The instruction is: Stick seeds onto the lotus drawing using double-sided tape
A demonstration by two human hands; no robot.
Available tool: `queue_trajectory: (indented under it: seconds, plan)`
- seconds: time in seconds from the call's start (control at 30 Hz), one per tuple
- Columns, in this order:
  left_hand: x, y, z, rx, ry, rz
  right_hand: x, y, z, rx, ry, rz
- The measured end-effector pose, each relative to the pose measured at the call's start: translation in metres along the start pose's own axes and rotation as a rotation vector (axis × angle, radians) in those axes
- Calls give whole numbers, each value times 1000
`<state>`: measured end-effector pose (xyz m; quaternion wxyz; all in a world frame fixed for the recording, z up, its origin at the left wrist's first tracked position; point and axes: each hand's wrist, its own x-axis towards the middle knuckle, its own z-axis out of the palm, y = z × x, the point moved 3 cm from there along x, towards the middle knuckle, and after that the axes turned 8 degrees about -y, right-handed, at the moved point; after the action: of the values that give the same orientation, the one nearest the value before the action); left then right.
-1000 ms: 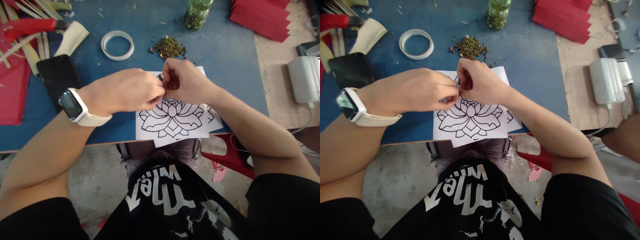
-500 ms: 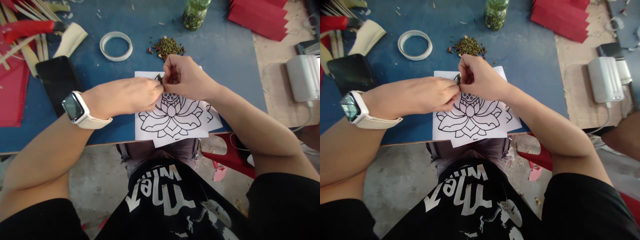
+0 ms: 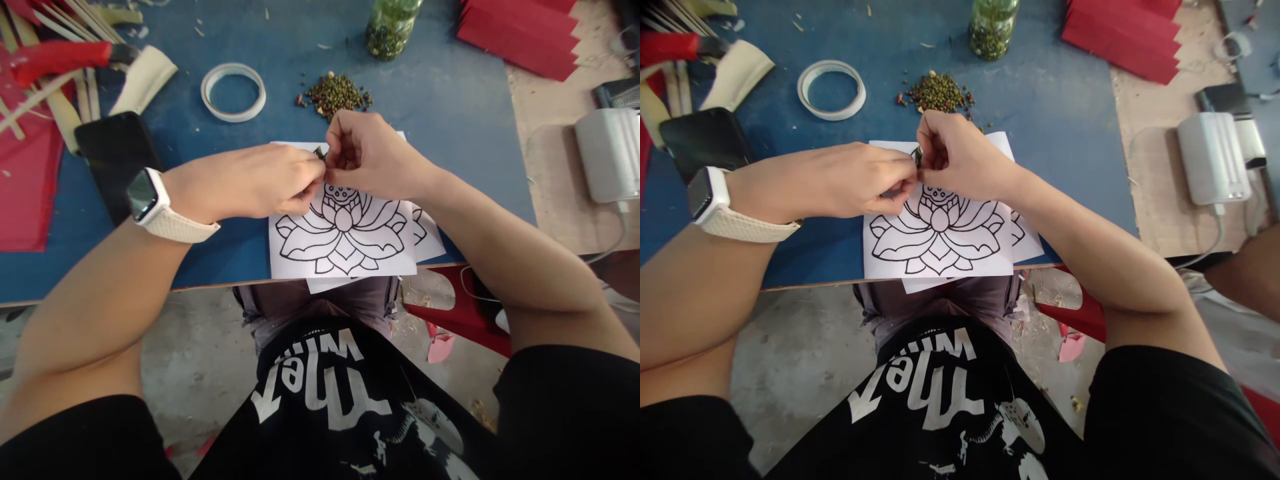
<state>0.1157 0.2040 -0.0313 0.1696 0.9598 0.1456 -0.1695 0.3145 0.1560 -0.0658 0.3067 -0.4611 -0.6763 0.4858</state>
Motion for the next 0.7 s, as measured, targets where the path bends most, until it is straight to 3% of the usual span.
queue_trajectory:
  seconds: [0.17, 0.5, 0.7]
  plan:
    - [-1, 4, -2, -25, -32, -51, -3, -2, -1, -6, 0, 31]
    - [-5, -28, 8, -143, 142, 164, 0, 10, -4, -36, -28, -41]
    - [-3, -32, 15, -85, 188, 181, 0, 11, -4, -56, -37, -46]
